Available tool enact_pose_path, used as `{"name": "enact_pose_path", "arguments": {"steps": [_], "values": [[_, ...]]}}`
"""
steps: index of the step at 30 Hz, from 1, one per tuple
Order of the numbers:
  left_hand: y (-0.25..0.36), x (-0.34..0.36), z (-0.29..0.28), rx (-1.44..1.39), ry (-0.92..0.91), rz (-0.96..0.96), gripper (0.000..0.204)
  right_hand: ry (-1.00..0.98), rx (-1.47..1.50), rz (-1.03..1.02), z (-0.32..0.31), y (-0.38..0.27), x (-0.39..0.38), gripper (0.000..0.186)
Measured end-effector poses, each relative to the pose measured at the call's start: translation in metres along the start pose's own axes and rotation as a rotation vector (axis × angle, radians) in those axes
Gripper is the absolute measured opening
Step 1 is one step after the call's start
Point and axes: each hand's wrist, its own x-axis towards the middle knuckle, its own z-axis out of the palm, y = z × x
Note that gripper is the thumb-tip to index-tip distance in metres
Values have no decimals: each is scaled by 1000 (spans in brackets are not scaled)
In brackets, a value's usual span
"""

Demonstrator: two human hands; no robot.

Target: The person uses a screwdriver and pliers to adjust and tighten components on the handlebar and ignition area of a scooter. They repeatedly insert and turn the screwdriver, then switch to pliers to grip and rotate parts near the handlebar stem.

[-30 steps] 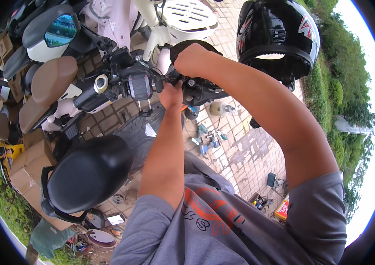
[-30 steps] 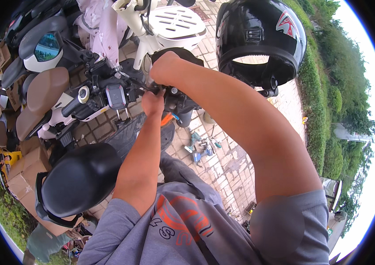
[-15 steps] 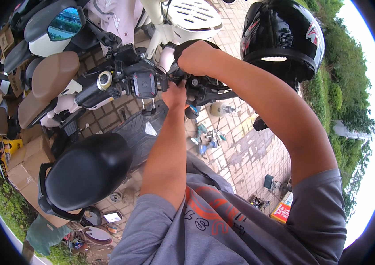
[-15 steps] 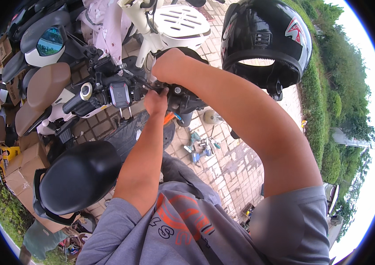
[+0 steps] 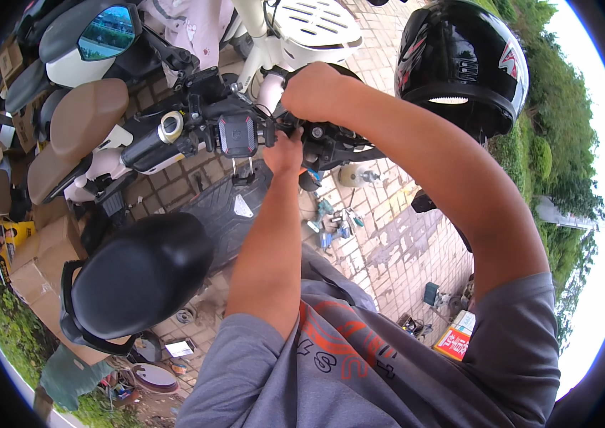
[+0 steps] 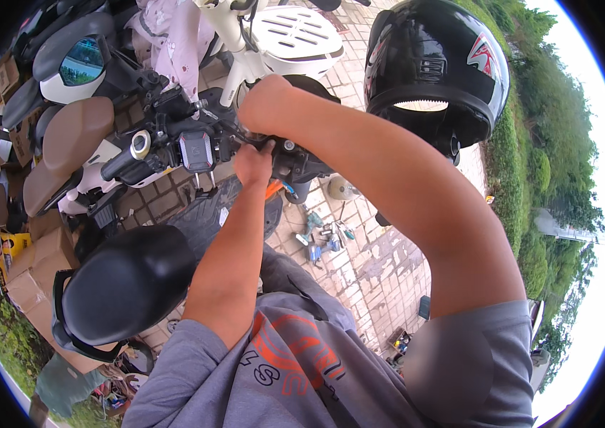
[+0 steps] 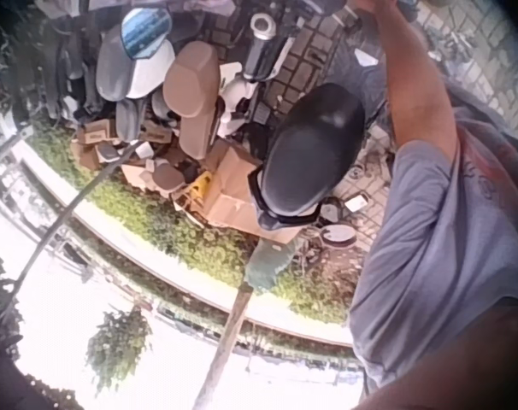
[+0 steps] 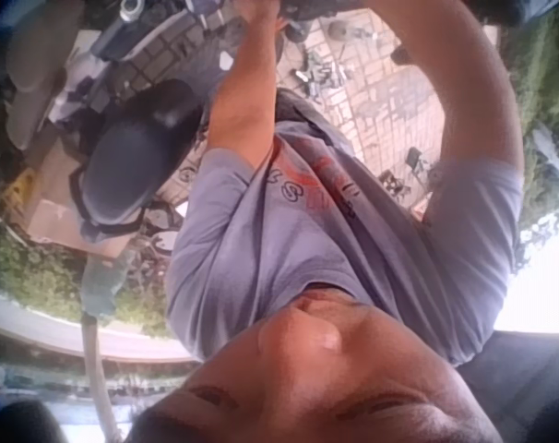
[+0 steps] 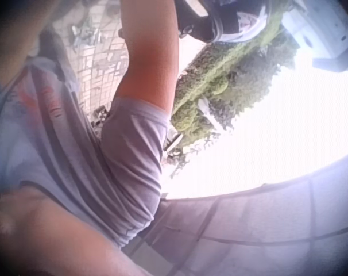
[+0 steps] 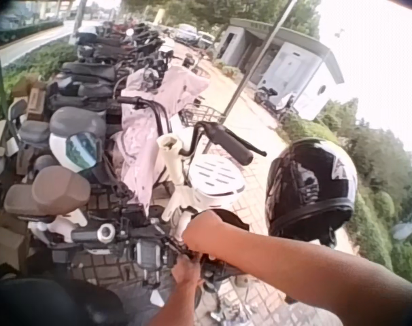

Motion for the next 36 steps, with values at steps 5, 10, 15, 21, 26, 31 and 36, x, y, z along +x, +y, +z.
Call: {"name": "enact_pose_path", "arguments": {"steps": [5, 10, 15, 21, 26, 31, 36], "values": [[-1, -1, 0, -72, 18, 26, 42, -22, -38, -5, -4, 1, -1, 15], [-1, 1, 2, -14, -31, 22, 44, 41, -17, 21, 11, 1, 5, 16], [-5, 2, 3, -19, -15, 44, 47, 35, -57, 23, 14, -5, 5, 16], [-5, 2, 5, -50, -6, 59, 48, 31, -16, 65, 32, -6, 13, 15], [-8, 3, 8, -92, 9, 64, 44, 75, -32, 19, 14, -4, 2, 15], [-9, 5, 9, -58, 27, 68, 42, 28, -40, 15, 9, -4, 3, 16], [-9, 4, 8, 0, -19, 58, 42, 13, -15, 61, 19, -5, 5, 17]]}}
